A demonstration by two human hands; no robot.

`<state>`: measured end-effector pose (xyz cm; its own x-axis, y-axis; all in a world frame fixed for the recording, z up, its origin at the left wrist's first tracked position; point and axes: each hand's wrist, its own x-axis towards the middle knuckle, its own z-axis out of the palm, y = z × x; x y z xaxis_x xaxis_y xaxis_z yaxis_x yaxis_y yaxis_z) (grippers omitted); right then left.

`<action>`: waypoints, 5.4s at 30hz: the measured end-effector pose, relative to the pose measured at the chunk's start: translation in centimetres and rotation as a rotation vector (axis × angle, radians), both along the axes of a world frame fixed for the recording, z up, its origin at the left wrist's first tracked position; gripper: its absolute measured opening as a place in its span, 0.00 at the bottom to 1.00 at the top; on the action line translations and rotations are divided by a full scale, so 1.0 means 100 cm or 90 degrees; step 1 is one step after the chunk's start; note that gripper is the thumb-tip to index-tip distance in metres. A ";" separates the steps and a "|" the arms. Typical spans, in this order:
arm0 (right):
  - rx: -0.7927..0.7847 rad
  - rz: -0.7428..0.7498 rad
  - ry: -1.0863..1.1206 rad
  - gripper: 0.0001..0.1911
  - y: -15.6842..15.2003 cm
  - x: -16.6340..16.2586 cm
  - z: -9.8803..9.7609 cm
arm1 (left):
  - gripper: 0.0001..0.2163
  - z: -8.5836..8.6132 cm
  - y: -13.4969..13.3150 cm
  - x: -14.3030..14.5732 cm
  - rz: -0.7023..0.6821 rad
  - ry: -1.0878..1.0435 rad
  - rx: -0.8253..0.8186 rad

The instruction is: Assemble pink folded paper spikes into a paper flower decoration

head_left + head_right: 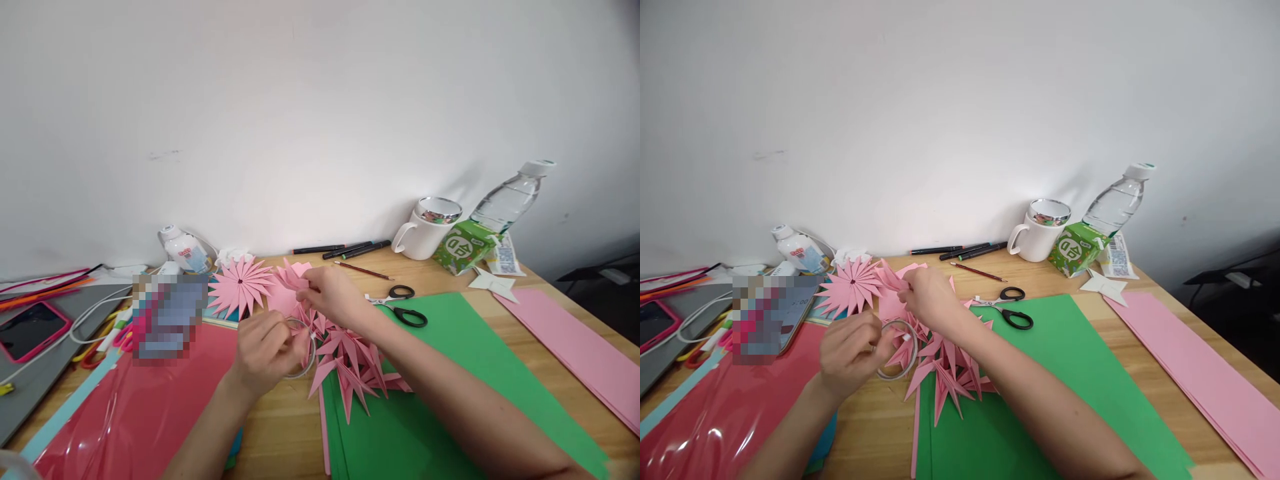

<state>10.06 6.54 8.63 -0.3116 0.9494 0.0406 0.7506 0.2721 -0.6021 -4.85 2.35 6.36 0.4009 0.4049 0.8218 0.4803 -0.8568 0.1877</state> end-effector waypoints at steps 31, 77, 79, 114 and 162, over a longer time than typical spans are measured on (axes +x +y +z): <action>-0.278 0.254 0.364 0.15 -0.008 -0.002 -0.006 | 0.11 -0.001 0.009 -0.005 0.021 -0.546 -0.708; -0.024 -0.048 -0.166 0.07 0.012 0.043 0.018 | 0.10 -0.005 0.007 0.007 -0.032 -0.707 -0.738; -0.067 -0.134 -0.327 0.09 0.022 0.065 0.017 | 0.11 -0.006 0.006 0.007 -0.040 -0.663 -0.751; -0.078 0.068 0.454 0.24 0.009 0.033 0.012 | 0.16 -0.012 0.000 0.014 -0.086 -0.406 -0.826; 0.207 0.039 0.075 0.08 -0.013 -0.002 0.005 | 0.14 -0.011 0.001 0.015 -0.128 -0.520 -0.782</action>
<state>9.85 5.24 9.16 -0.3420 0.8608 0.3769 0.6576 0.5058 -0.5583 -3.33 2.44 5.22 0.1412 0.9893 0.0366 -0.2149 -0.0055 0.9766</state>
